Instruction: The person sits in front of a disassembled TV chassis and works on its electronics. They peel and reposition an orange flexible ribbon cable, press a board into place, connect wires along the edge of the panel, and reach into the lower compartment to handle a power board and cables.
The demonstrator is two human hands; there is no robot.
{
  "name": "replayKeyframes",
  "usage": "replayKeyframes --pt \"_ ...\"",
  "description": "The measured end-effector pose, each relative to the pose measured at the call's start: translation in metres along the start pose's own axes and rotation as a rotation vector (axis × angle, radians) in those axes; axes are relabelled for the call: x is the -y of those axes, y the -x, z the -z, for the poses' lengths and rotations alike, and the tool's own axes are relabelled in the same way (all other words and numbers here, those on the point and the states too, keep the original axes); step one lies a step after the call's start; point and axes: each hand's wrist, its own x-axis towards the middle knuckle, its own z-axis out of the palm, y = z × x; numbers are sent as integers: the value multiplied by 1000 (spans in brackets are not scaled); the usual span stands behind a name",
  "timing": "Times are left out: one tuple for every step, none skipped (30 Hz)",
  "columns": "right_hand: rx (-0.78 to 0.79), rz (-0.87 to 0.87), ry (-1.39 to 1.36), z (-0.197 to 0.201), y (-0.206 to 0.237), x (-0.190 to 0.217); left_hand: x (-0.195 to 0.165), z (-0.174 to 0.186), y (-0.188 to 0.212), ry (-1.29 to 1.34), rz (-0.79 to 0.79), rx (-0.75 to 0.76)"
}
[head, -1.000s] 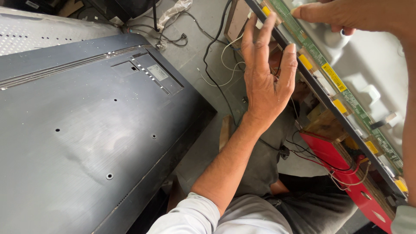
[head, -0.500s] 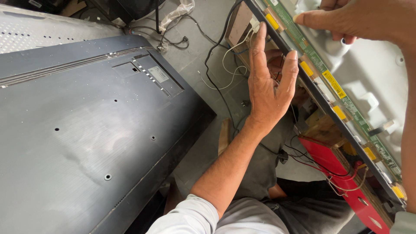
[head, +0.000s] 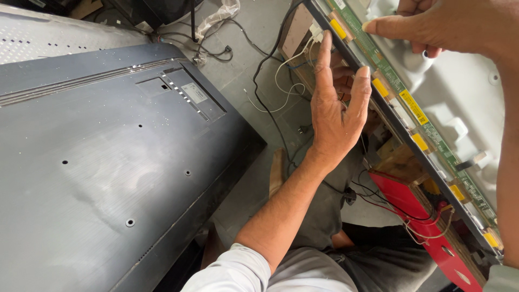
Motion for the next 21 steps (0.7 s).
replayKeyframes --pt "5 -6 -11 1 0 1 0 0 0 -4 -12 1" --pt "9 -11 -22 1 0 2 0 0 0 -6 -23 1" --pt "11 -16 -16 1 0 2 1 1 0 -9 -33 0" --pt "12 -22 -9 0 0 3 1 1 0 -9 -41 0" --pt "12 -30 -3 0 1 3 1 1 -1 -8 -46 0" --pt "7 -23 -3 0 1 3 1 1 -1 -7 -50 0" --pt "2 -17 -3 0 1 2 1 1 -1 -5 -51 -1" --pt "-4 -10 -3 0 0 2 1 1 -1 -5 -50 0" --pt "-6 -4 -18 0 0 1 1 1 -1 -5 -48 0" --pt "-8 2 -33 0 0 1 1 1 0 -6 -45 0" --pt "-10 8 -48 0 0 0 1 1 0 -7 -46 1" --pt "-7 5 -49 -1 -1 -1 1 1 0 -8 -47 1" --pt "-4 1 -50 -1 -1 -2 1 0 0 -8 -53 1" --pt "-1 -2 -52 -1 -1 -2 1 0 -1 -8 -56 2" --pt "5 -5 -51 -1 -2 -3 1 0 -1 -8 -59 4" --pt "11 -8 -51 0 -2 -3 1 0 -1 -7 -59 7" --pt "17 -12 -50 0 -2 -3 1 0 -1 -8 -58 8" --pt "23 -14 -39 0 -2 -3 1 0 -1 -8 -57 8" --pt "28 -17 -28 0 -2 -3 1 -1 -1 -11 -55 7" --pt "33 -20 -17 0 -2 -4 1 0 -1 -12 -54 7" --pt "35 -21 -15 0 -3 -2 0 1 -1 -13 -54 7"
